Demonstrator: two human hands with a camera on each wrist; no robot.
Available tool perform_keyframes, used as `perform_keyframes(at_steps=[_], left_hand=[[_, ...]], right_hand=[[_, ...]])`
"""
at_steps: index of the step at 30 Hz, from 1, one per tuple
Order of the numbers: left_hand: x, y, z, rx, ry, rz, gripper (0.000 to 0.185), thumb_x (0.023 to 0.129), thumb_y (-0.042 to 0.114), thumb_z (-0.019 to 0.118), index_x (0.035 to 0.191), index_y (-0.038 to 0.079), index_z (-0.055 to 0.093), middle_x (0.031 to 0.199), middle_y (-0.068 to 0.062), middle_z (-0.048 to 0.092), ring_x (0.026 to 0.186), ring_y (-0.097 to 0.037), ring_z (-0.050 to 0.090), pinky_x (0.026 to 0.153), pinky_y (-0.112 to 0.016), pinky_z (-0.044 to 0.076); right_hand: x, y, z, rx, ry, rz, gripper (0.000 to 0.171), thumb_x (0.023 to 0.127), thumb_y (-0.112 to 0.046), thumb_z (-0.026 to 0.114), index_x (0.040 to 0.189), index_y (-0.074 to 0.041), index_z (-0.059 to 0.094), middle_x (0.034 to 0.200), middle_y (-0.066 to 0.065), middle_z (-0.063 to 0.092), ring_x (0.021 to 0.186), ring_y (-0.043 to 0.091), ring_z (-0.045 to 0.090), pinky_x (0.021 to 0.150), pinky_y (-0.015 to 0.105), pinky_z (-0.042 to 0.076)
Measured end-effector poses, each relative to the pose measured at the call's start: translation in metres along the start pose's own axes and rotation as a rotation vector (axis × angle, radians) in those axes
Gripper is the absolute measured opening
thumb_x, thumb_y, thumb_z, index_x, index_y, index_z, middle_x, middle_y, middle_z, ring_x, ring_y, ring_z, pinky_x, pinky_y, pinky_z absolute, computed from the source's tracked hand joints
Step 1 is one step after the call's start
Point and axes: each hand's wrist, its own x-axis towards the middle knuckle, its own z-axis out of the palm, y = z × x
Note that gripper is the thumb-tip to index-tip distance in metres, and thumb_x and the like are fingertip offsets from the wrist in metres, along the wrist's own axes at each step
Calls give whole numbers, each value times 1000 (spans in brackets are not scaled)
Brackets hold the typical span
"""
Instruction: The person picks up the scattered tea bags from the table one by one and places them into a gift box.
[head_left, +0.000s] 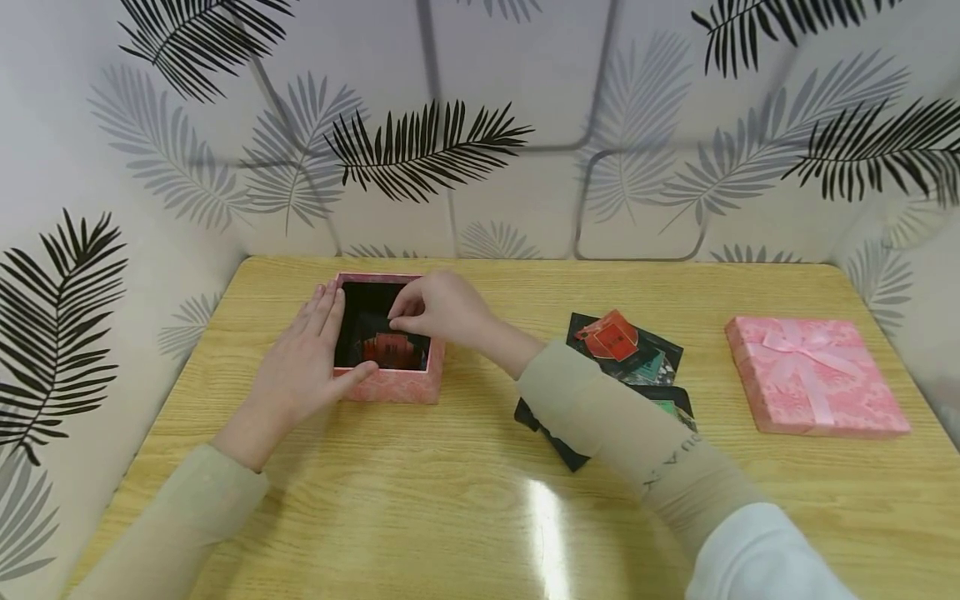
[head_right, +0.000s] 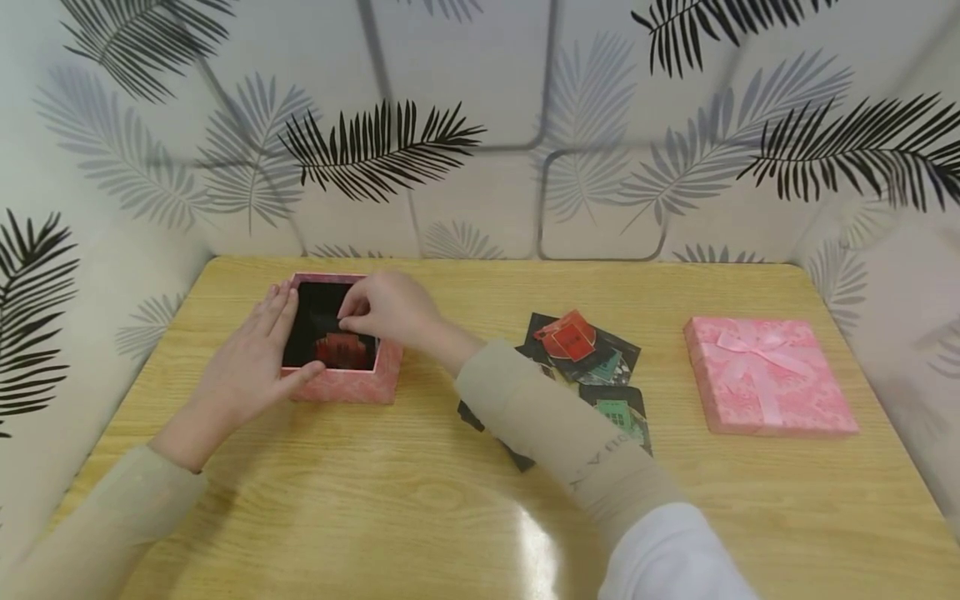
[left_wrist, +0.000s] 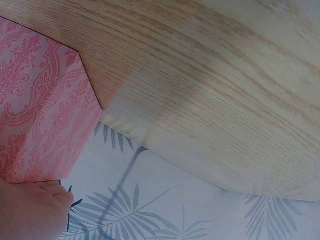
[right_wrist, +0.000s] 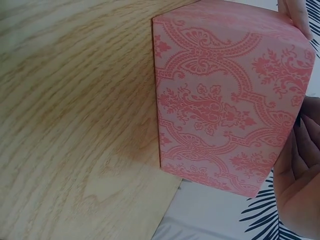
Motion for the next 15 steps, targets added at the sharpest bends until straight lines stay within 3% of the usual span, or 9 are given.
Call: perform_keyframes(at_steps=[15], left_hand=[[0, 1, -1, -18, 27, 13, 112, 101, 76, 47, 167, -7, 13, 176, -26, 14, 165, -42, 14, 133, -56, 25]], right_hand=[[4, -5, 7, -223, -26, -15, 15, 100, -29, 76, 105, -19, 86, 101, -4, 83, 89, 11, 75, 82, 29, 61]])
